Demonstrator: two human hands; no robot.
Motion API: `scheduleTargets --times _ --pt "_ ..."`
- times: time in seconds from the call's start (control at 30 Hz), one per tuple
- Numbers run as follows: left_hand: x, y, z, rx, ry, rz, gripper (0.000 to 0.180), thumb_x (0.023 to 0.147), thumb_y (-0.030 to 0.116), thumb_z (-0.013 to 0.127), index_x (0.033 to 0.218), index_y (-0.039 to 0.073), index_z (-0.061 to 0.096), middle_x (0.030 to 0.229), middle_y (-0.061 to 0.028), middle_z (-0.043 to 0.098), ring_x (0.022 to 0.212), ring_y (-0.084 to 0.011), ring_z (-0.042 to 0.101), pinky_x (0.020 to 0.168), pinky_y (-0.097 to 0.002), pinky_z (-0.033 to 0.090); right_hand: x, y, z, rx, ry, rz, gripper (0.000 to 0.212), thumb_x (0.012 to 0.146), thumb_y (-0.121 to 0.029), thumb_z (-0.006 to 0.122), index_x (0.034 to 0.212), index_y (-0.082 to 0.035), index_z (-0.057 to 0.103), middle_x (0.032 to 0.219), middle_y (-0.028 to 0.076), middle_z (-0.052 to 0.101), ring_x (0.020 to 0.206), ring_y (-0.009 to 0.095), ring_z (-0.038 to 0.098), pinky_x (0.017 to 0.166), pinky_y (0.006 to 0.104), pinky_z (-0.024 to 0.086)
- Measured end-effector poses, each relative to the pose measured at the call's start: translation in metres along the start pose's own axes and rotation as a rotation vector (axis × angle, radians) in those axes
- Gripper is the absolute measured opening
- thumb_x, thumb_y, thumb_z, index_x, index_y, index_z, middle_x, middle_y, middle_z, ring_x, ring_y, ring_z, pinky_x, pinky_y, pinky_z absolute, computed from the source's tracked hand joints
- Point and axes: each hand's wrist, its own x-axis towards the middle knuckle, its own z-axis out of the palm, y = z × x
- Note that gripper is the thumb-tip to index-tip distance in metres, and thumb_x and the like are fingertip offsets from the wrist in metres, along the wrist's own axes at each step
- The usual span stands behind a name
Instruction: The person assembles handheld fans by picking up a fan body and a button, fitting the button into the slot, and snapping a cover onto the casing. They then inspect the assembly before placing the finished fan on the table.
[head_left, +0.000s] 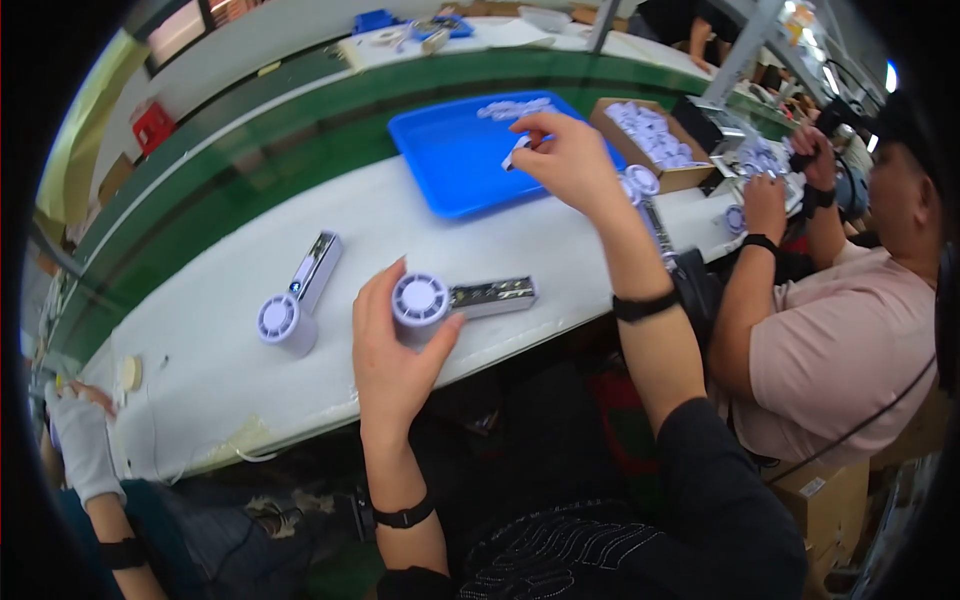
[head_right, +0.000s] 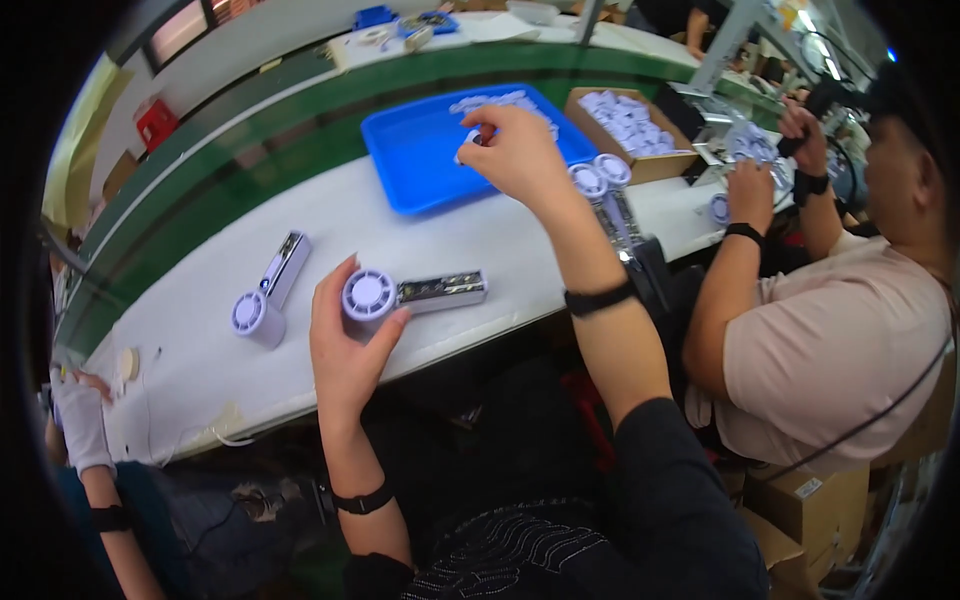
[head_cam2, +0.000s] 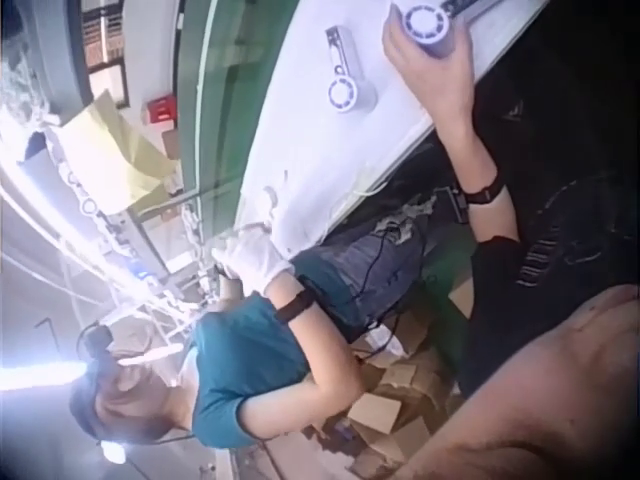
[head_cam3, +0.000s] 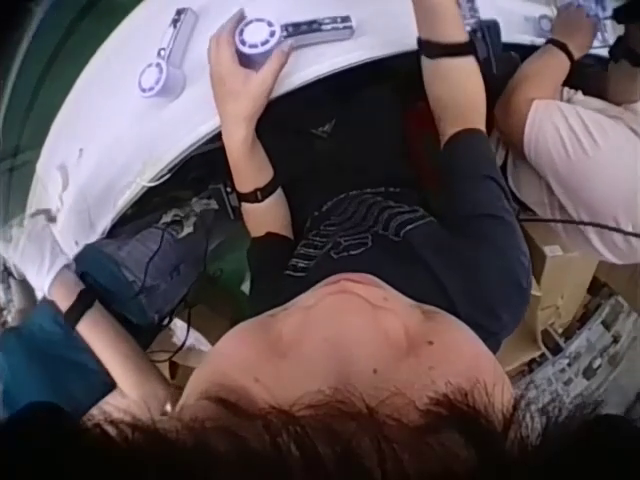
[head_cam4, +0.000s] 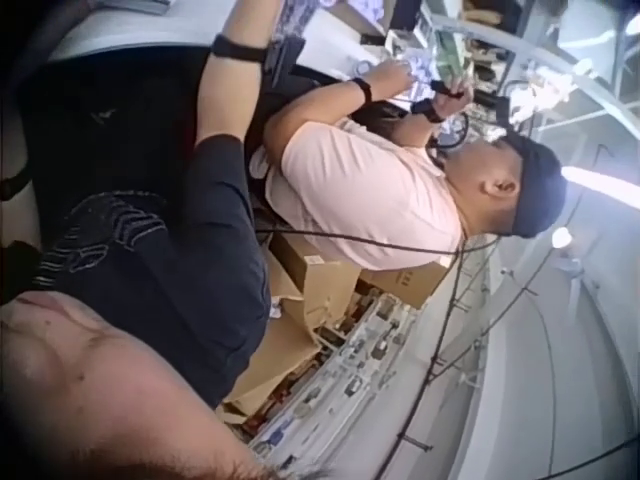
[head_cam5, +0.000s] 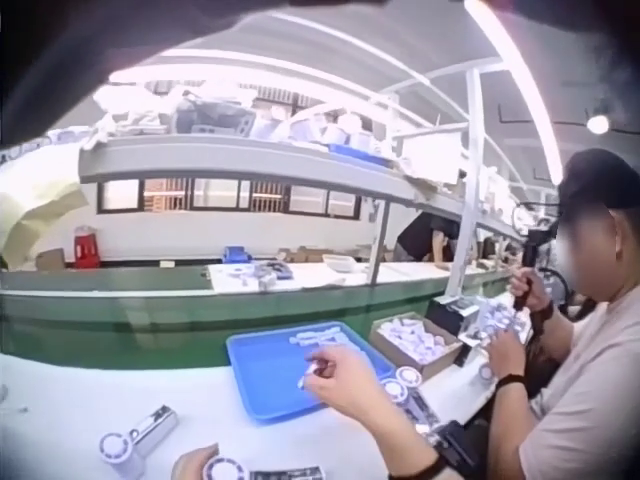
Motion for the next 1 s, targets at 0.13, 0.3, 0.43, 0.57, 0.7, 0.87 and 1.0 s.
scheduleTargets --times 0.13,0.3,0.43,0.57,0.7,0.87,1.0 --pt "0.003 0.013 -0.004 0.007 -0.015 0.2 0.071 0.082 0.014 0.089 0.146 0.001 0.061 0.143 -0.0186 0.066 0.139 -0.0338 0.06 0.113 -0.0432 0.05 -0.083 -0.033 0.001 0.61 -0.108 -0.054 0.026 0.089 0.0 0.082 0.115 -0.001 0.08 0.102 0.01 0.078 0.091 0.017 0.074 0.077 0.0282 0.057" --pt "0.014 0.004 -0.009 0.039 -0.018 0.314 0.056 0.084 0.011 0.085 0.137 0.002 0.069 0.14 -0.0165 0.071 0.14 -0.0384 0.06 0.114 -0.0469 0.049 -0.133 -0.018 0.034 0.408 -0.08 -0.226 0.024 0.088 0.006 0.08 0.112 0.002 0.082 0.112 0.014 0.079 0.1 0.019 0.076 0.083 0.0282 0.059" --pt "0.035 0.008 -0.011 0.129 -0.169 0.401 0.035 0.088 0.009 0.082 0.122 0.002 0.077 0.125 -0.0136 0.078 0.133 -0.0385 0.065 0.109 -0.0462 0.053 -0.143 -0.017 0.035 0.478 -0.139 -0.128 0.023 0.088 0.007 0.079 0.11 0.003 0.082 0.116 0.016 0.079 0.104 0.023 0.077 0.089 0.0308 0.06" --pt "0.043 0.01 -0.007 0.087 -0.335 0.378 0.022 0.089 0.005 0.081 0.111 0.003 0.081 0.11 -0.0113 0.081 0.12 -0.0365 0.072 0.101 -0.0442 0.057 -0.14 -0.005 0.03 0.528 -0.188 -0.134 0.022 0.088 0.007 0.079 0.109 0.002 0.083 0.116 0.016 0.08 0.106 0.025 0.078 0.094 0.0352 0.062" --pt "0.045 0.009 -0.007 0.071 -0.354 0.421 0.019 0.087 0.002 0.083 0.106 0.001 0.081 0.104 -0.011 0.081 0.111 -0.0316 0.074 0.093 -0.0406 0.06 -0.131 0.005 0.032 0.523 -0.193 -0.259 0.02 0.088 0.007 0.079 0.107 0.002 0.083 0.115 0.016 0.08 0.106 0.027 0.079 0.102 0.0415 0.062" --pt "0.044 0.005 -0.006 0.08 -0.356 0.539 0.024 0.082 -0.001 0.085 0.105 0.001 0.081 0.104 -0.0099 0.079 0.105 -0.03 0.073 0.089 -0.039 0.06 -0.133 0.005 0.029 0.485 -0.21 -0.33 0.021 0.087 0.006 0.08 0.107 0.0 0.084 0.113 0.016 0.081 0.108 0.03 0.079 0.109 0.0491 0.059" --pt "0.046 0.005 -0.004 0.093 -0.36 0.568 0.025 0.08 -0.001 0.085 0.105 0.001 0.081 0.105 -0.0092 0.079 0.102 -0.0302 0.072 0.087 -0.0389 0.06 -0.134 0.006 0.03 0.422 -0.181 -0.371 0.024 0.087 0.005 0.081 0.11 -0.001 0.083 0.114 0.015 0.081 0.11 0.031 0.079 0.11 0.0489 0.059"
